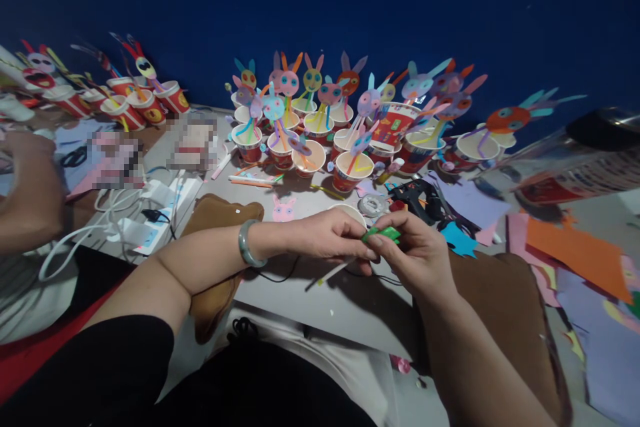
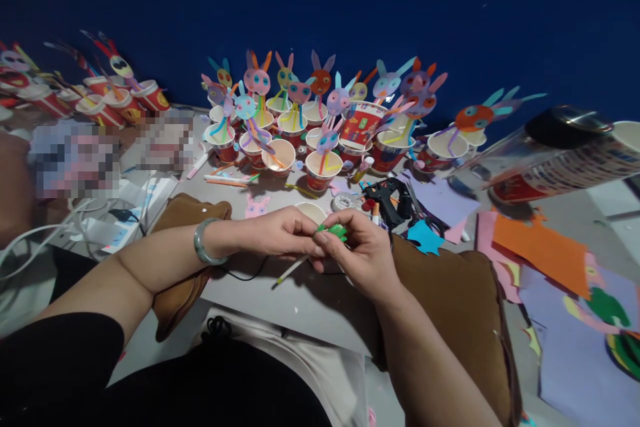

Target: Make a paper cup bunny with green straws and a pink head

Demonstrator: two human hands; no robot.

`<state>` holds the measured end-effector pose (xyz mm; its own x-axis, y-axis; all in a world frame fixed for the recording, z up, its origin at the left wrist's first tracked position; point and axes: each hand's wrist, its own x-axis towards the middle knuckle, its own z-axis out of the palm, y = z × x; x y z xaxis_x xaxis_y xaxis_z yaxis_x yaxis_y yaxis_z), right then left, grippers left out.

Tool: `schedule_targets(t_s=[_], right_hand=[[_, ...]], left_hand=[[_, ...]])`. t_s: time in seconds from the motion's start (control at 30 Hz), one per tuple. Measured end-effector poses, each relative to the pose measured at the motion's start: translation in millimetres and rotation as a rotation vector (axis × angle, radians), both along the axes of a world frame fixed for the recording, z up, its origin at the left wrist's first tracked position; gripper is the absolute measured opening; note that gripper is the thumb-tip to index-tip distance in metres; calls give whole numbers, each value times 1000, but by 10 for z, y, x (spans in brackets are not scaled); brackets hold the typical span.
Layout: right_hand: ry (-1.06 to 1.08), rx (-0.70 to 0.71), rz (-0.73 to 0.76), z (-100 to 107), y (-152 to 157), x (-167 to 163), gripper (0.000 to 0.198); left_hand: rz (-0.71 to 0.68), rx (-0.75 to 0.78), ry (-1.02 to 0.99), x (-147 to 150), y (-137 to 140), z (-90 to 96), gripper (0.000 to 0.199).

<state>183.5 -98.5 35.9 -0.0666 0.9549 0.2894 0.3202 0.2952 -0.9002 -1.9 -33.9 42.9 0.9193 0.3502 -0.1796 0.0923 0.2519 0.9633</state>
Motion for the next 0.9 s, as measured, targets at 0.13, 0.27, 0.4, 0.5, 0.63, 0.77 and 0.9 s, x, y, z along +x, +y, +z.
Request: schedule_targets(t_s=[0.13,0.27,0.4,0.5,0.63,0.77,0.9], right_hand=[[-7,42,-25,-10,2,-16,20],[-100,97,-74,-41,-10,-24,12],[-117,86,-109,-58,-16,-35,13],[-90,64,-112,-51,-11,-45,19],[42,-1,-76,-43,-8,-34,26],[237,-100,-54,-59,-19,-13,31],[292,-120,-43,-87,-48,-18,31]], left_hand=[[79,164,30,-4,-31,7,31],[151,314,21,12,-64,-9,24],[178,399,40,42,-78,-38,23],[174,308,22,48,-75,-34,21],[67,17,-37,24,-50,27,25],[1,-231,-109,11,-5,66,32],[-81,-341,-115,9,37,45,32]])
